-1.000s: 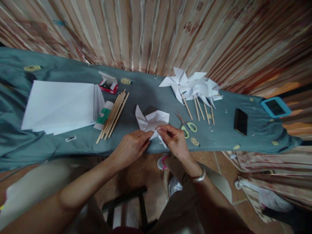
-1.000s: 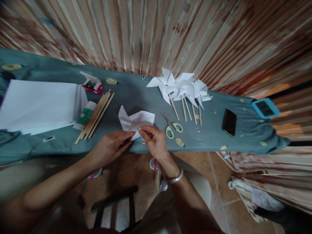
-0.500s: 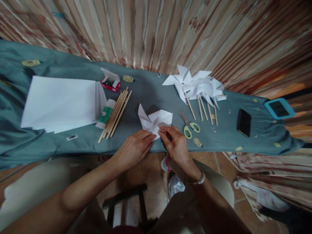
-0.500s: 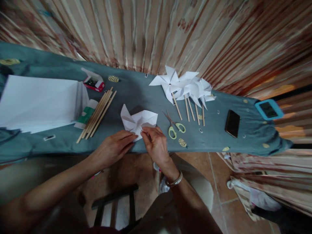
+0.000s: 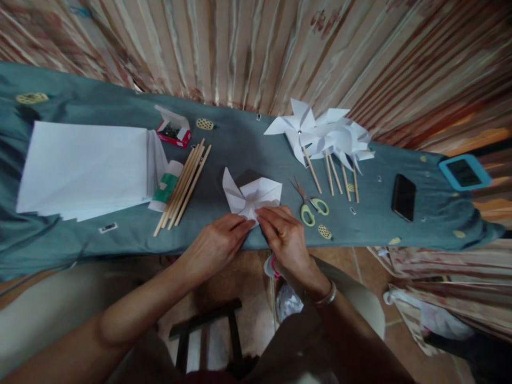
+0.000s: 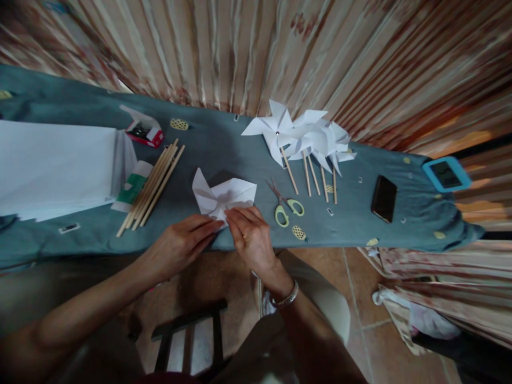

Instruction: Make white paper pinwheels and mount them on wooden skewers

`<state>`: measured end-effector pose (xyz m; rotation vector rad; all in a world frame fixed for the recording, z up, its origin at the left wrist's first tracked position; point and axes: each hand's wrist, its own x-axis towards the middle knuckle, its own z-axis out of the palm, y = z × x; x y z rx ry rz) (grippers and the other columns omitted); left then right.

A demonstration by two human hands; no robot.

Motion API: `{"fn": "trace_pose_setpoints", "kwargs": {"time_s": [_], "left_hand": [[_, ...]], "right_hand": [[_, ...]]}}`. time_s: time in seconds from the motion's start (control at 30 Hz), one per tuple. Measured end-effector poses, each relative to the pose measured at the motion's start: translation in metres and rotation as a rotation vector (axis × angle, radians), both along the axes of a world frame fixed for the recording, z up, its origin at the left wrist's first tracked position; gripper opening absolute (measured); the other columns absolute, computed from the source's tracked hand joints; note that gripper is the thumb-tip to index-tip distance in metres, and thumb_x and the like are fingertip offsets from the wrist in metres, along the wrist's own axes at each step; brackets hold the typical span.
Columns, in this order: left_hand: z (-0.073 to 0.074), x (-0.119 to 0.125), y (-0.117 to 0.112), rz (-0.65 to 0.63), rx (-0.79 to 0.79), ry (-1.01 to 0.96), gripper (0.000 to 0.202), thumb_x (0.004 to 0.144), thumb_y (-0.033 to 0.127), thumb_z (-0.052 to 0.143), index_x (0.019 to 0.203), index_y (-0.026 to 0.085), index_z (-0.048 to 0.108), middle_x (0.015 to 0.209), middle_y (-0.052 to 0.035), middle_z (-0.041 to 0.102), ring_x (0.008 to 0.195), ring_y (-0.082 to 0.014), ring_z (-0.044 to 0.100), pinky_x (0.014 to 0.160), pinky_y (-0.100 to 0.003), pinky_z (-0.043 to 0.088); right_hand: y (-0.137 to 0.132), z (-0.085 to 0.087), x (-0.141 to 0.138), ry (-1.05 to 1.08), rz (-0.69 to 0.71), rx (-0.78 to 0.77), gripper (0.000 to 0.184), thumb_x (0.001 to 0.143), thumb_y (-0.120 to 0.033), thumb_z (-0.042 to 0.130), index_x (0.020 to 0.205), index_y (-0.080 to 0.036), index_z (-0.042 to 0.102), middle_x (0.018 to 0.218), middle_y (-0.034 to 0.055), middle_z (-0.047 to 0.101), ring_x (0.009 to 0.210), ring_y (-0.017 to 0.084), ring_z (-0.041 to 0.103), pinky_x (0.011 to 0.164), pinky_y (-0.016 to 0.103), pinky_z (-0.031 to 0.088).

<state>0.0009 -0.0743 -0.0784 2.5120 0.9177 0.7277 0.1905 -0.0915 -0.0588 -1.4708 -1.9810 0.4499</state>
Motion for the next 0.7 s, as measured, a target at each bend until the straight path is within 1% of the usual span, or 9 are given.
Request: {"fn": "trace_pose_setpoints", "kwargs": {"time_s": [0.07,0.23,0.43,0.7], "left_hand": [[-0.0002,0.0,-0.0001,0.019,-0.007,0.0,0.026,0.095,0.013,0.046,0.116,0.013,0.061,0.099,-0.0092,0.068,0.091,-0.0189,0.066,0.081,-0.032,0.058],[0.002,0.0,0.001,0.022,-0.029,0.038,0.025,0.096,0.017,0.045,0.113,0.014,0.063,0.099,-0.0096,0.067,0.092,-0.0199,0.064,0.082,-0.034,0.057],[0.0037,0.0005,0.0035,0.026,0.029,0.074,0.028,0.098,0.021,0.042,0.11,0.011,0.065,0.097,-0.0111,0.066,0.089,-0.0224,0.06,0.077,-0.037,0.053],[0.0039,0.0003,0.0055,0.01,0.03,0.095,0.026,0.096,0.02,0.046,0.113,0.012,0.065,0.097,-0.0101,0.064,0.091,-0.0234,0.057,0.075,-0.035,0.046]], "right_hand": [[0.0017,-0.0011,-0.001,-0.009,0.003,0.01,0.025,0.095,-0.018,0.051,0.107,-0.022,0.073,0.101,0.0072,0.075,0.097,0.023,0.066,0.09,0.04,0.054],[0.0036,-0.0031,-0.0025,-0.03,0.009,-0.007,0.026,0.095,-0.018,0.05,0.108,-0.023,0.073,0.104,0.0067,0.074,0.098,0.023,0.065,0.09,0.041,0.053],[0.0041,-0.0037,-0.0026,-0.052,0.025,-0.008,0.028,0.095,-0.017,0.049,0.108,-0.023,0.073,0.103,0.0069,0.074,0.097,0.023,0.064,0.089,0.041,0.054],[0.0029,-0.0063,-0.0033,-0.077,-0.002,0.055,0.028,0.095,-0.016,0.049,0.107,-0.022,0.074,0.108,0.0076,0.073,0.1,0.024,0.063,0.091,0.042,0.054]]}}
